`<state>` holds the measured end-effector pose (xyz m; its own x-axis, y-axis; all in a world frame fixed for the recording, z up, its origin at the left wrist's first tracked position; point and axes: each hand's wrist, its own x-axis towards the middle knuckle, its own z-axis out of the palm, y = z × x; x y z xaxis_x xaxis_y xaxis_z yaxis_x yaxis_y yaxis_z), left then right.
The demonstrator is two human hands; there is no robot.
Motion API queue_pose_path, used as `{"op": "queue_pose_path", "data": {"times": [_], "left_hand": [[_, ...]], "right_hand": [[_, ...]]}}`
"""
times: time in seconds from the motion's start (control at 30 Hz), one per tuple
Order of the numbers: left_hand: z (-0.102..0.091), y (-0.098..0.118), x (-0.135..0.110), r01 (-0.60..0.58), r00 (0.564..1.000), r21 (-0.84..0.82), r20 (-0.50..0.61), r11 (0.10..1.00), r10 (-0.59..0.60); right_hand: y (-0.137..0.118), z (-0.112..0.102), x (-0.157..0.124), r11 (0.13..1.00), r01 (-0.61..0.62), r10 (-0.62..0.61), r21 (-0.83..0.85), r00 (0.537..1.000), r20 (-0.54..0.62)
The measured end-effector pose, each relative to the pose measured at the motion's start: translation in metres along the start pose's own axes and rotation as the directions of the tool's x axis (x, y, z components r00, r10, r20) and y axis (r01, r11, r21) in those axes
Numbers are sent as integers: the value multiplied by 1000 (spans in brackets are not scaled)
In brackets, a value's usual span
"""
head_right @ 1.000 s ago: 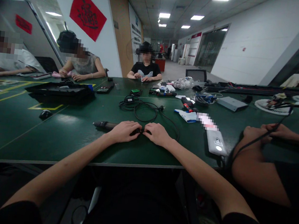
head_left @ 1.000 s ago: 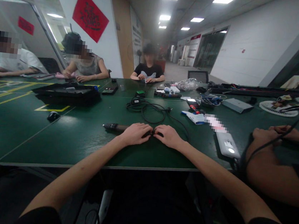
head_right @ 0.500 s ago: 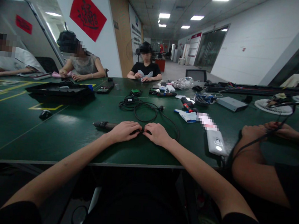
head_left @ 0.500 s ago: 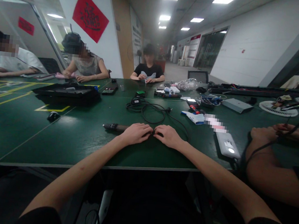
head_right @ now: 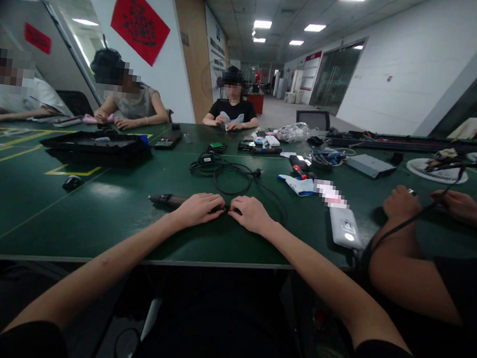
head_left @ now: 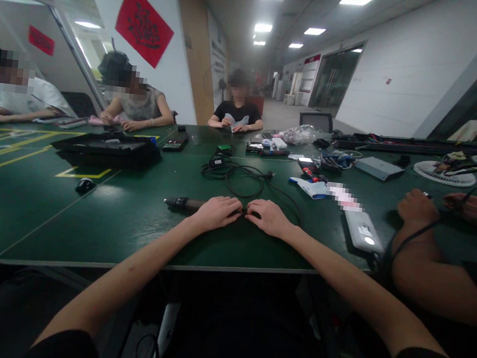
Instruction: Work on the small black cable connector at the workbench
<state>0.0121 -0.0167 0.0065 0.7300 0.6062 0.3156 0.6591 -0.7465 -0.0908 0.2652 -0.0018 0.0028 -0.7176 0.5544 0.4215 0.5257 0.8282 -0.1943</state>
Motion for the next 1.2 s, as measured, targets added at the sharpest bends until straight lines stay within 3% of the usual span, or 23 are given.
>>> {"op": "queue_pose_path", "data": {"times": [1.2], "left_hand": [[-1, 0, 0, 18, 1000, -34, -12, 999, -19]], "right_hand": [[-1, -2, 1, 1000, 5, -5, 10, 1000, 7]]}}
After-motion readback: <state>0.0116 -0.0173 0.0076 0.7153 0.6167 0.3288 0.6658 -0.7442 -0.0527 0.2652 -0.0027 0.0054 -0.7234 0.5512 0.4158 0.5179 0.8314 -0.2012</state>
